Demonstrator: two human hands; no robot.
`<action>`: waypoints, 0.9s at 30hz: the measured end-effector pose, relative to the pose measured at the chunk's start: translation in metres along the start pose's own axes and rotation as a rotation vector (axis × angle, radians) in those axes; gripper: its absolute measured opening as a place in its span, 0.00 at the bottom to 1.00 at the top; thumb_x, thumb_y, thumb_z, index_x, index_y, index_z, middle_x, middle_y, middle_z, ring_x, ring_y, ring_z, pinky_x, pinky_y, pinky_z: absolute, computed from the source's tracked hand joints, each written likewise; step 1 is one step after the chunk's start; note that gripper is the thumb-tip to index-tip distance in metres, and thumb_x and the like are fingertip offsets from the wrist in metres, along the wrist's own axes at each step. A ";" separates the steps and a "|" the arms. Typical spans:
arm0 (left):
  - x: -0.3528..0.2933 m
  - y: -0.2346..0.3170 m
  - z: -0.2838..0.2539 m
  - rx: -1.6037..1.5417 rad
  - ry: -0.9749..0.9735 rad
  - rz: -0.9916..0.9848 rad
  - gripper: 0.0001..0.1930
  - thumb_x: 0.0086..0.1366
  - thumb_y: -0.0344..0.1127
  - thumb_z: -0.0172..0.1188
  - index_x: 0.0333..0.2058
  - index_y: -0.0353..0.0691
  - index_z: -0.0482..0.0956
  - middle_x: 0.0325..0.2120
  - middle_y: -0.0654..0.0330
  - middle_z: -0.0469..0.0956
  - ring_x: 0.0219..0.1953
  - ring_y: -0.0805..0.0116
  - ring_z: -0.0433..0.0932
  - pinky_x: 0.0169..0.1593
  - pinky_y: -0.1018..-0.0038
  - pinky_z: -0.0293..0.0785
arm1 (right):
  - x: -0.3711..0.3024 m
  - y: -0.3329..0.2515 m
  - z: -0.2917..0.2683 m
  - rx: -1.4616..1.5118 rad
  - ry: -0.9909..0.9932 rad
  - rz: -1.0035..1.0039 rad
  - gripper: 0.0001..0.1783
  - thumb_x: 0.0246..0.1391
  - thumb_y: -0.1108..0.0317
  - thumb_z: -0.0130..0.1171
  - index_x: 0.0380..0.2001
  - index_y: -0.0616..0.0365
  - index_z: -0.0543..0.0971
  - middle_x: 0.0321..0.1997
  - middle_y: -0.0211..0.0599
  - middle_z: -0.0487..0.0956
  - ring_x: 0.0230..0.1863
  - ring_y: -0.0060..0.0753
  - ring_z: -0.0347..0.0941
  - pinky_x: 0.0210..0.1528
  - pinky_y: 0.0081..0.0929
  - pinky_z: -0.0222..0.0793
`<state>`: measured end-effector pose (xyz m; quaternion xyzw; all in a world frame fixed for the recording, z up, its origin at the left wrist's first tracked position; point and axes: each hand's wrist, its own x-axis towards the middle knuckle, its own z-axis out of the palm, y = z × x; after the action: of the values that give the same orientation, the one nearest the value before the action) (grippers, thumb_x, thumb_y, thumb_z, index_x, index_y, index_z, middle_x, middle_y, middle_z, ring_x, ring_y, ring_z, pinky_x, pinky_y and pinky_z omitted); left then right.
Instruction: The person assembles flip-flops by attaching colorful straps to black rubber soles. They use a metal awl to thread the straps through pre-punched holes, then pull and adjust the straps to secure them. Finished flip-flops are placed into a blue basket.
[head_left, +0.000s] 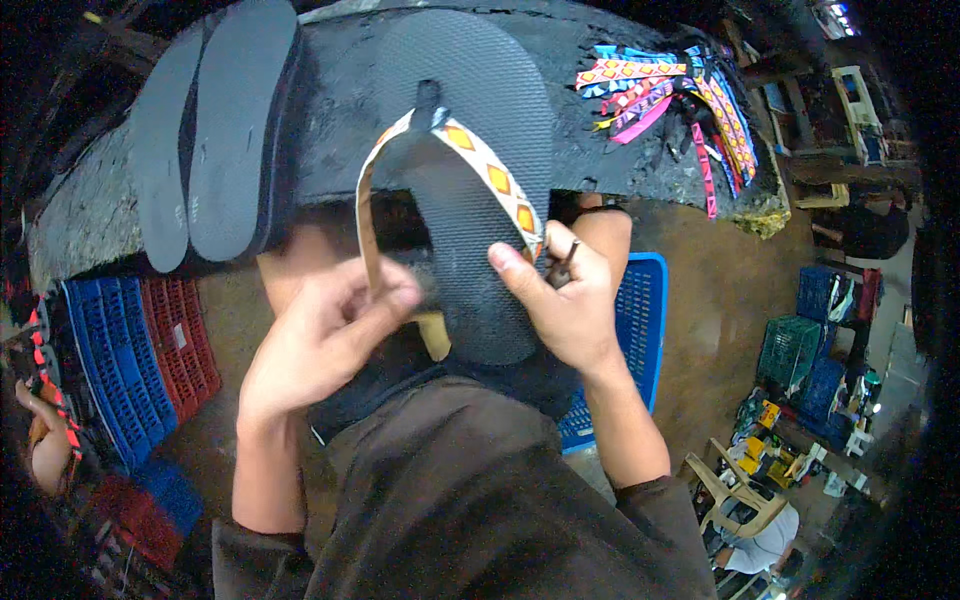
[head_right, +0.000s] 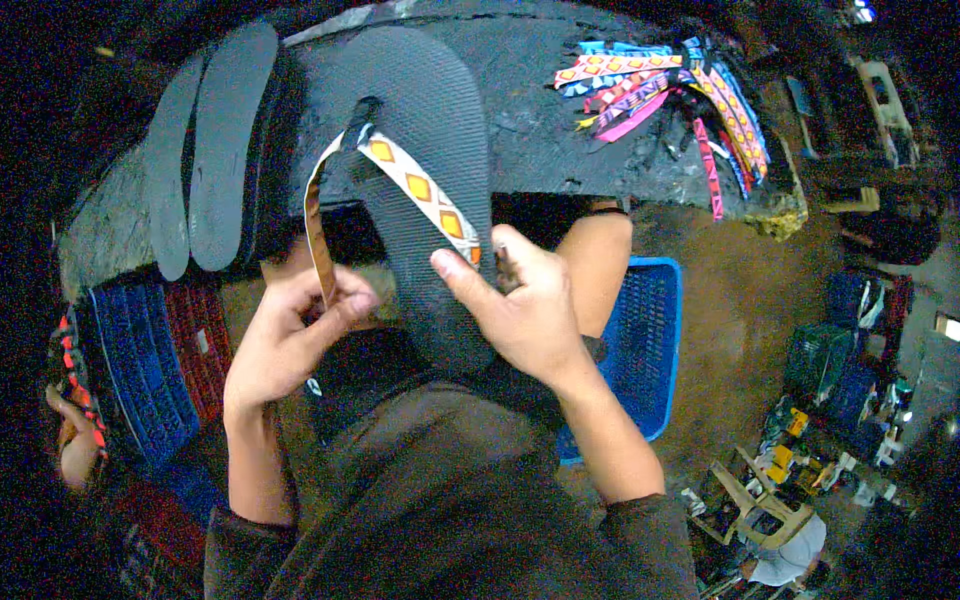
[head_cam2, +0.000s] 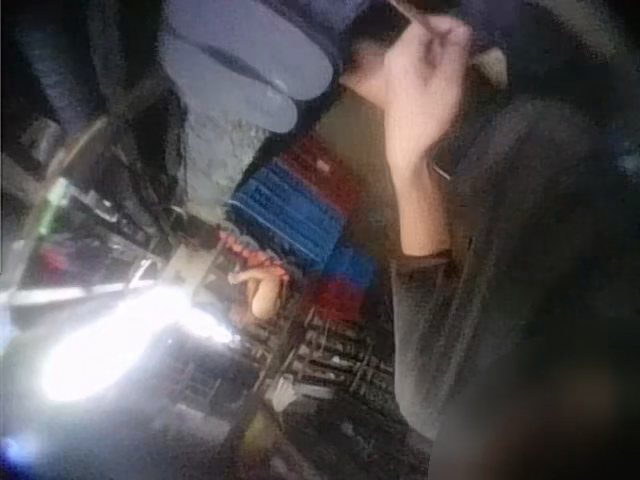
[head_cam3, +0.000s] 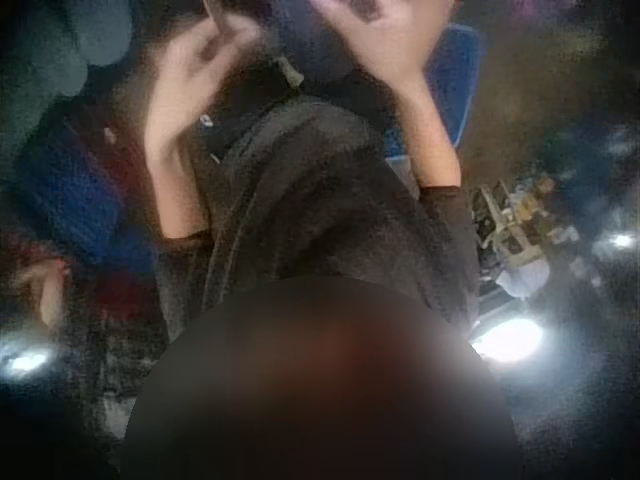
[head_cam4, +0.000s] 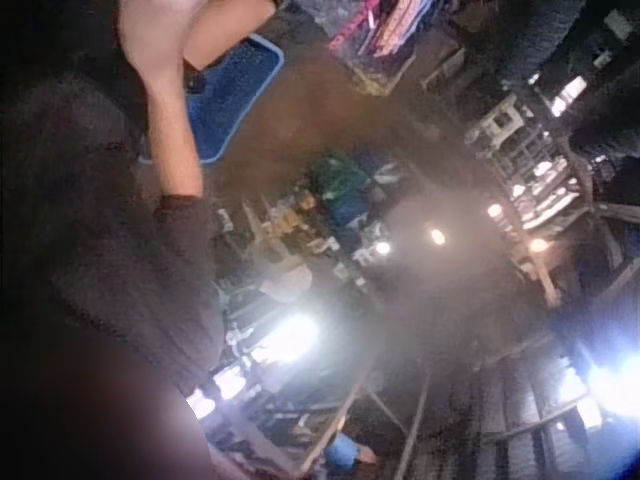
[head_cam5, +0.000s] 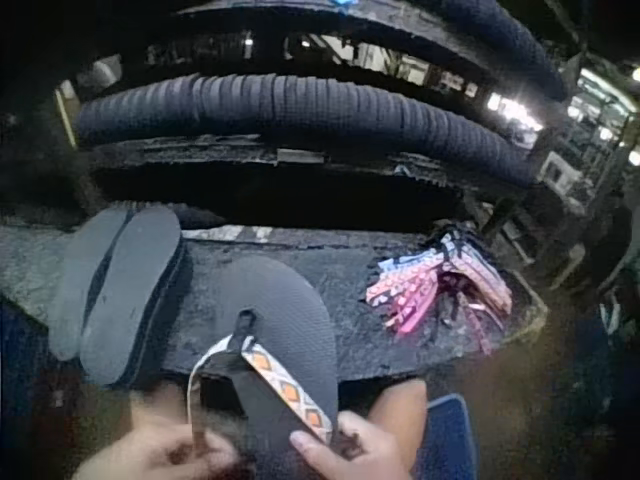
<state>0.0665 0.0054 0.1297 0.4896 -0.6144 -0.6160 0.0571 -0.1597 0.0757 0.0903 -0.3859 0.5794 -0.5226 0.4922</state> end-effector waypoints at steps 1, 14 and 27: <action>0.000 0.003 0.000 -0.265 -0.037 0.109 0.07 0.72 0.30 0.66 0.45 0.34 0.80 0.31 0.62 0.80 0.31 0.71 0.79 0.36 0.74 0.75 | -0.001 -0.002 -0.001 0.009 0.005 -0.004 0.11 0.67 0.69 0.68 0.45 0.67 0.83 0.38 0.27 0.84 0.38 0.13 0.75 0.42 0.19 0.74; 0.072 -0.024 0.047 -0.837 0.078 0.285 0.10 0.69 0.29 0.69 0.47 0.35 0.81 0.43 0.57 0.85 0.42 0.70 0.85 0.44 0.72 0.85 | 0.027 -0.020 -0.011 0.099 -0.016 0.209 0.15 0.67 0.67 0.68 0.51 0.65 0.80 0.40 0.27 0.83 0.42 0.17 0.76 0.47 0.22 0.74; 0.134 -0.099 0.076 -1.382 -0.180 0.030 0.12 0.75 0.39 0.64 0.50 0.40 0.80 0.49 0.57 0.84 0.50 0.63 0.84 0.56 0.57 0.83 | -0.040 0.043 0.001 -0.613 -0.008 -0.015 0.22 0.70 0.65 0.59 0.61 0.68 0.73 0.48 0.59 0.80 0.48 0.63 0.80 0.51 0.50 0.77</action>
<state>-0.0013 -0.0083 -0.0398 0.2796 -0.0906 -0.9032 0.3129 -0.1467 0.1205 0.0545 -0.5227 0.7054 -0.3254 0.3513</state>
